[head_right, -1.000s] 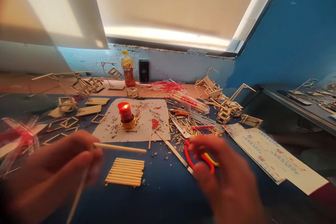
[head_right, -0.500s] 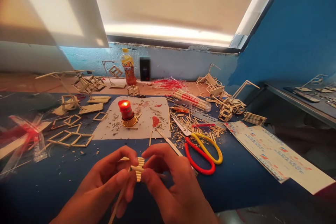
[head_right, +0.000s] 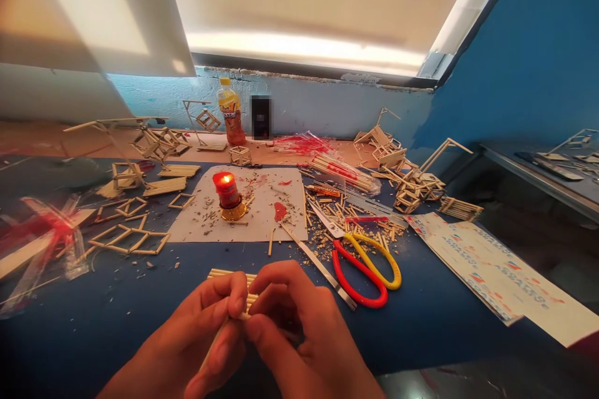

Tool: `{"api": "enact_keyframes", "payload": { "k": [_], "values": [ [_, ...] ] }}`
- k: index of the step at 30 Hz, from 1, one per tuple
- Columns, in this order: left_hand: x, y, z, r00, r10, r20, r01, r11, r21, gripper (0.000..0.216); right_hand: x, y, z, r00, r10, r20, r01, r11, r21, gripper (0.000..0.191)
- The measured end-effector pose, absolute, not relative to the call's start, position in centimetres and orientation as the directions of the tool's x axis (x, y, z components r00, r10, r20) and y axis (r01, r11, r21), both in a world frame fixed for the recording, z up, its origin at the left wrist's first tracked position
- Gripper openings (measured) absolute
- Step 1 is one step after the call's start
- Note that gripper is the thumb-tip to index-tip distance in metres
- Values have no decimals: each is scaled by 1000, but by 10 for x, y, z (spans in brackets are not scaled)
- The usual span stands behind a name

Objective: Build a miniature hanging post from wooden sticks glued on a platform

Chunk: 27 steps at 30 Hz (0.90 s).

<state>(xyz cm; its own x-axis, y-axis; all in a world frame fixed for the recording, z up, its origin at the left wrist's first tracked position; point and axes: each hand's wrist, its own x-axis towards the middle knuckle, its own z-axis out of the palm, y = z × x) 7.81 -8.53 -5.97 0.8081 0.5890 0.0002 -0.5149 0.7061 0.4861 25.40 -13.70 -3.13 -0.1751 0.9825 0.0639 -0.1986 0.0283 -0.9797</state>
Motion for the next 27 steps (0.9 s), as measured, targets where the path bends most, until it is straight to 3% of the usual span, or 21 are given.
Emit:
{"api": "enact_keyframes", "payload": {
  "k": [5, 9, 13, 16, 20, 24, 27],
  "values": [
    [77, -90, -67, 798, 601, -46, -500, 703, 506, 16, 253, -138, -34, -217, 975, 47, -145, 15, -989, 14],
    [74, -101, -72, 737, 664, -126, -460, 630, 626, 24, 252, -141, -45, -166, 986, 32, -71, 20, -997, 21],
    [56, -108, -67, 687, 695, -212, -327, 556, 764, 33, 256, -145, -47, -177, 979, 98, 187, 131, -974, 33],
    [27, -106, -60, 545, 797, -262, -250, 453, 856, 33, 271, -145, -34, -141, 976, 166, 471, 213, -856, 51],
    [-18, -87, -52, 158, 960, -229, -220, 261, 940, 38, 313, -121, -9, -95, 985, 145, 767, 165, -620, 36],
    [-40, -62, -38, -71, 982, -172, -129, 162, 978, 48, 354, -71, 7, -47, 998, 52, 887, 66, -457, 29],
    [-35, -50, -26, -94, 986, -141, -32, 139, 990, 44, 363, -30, 7, -108, 994, 29, 890, 109, -442, 28]
  ]
}}
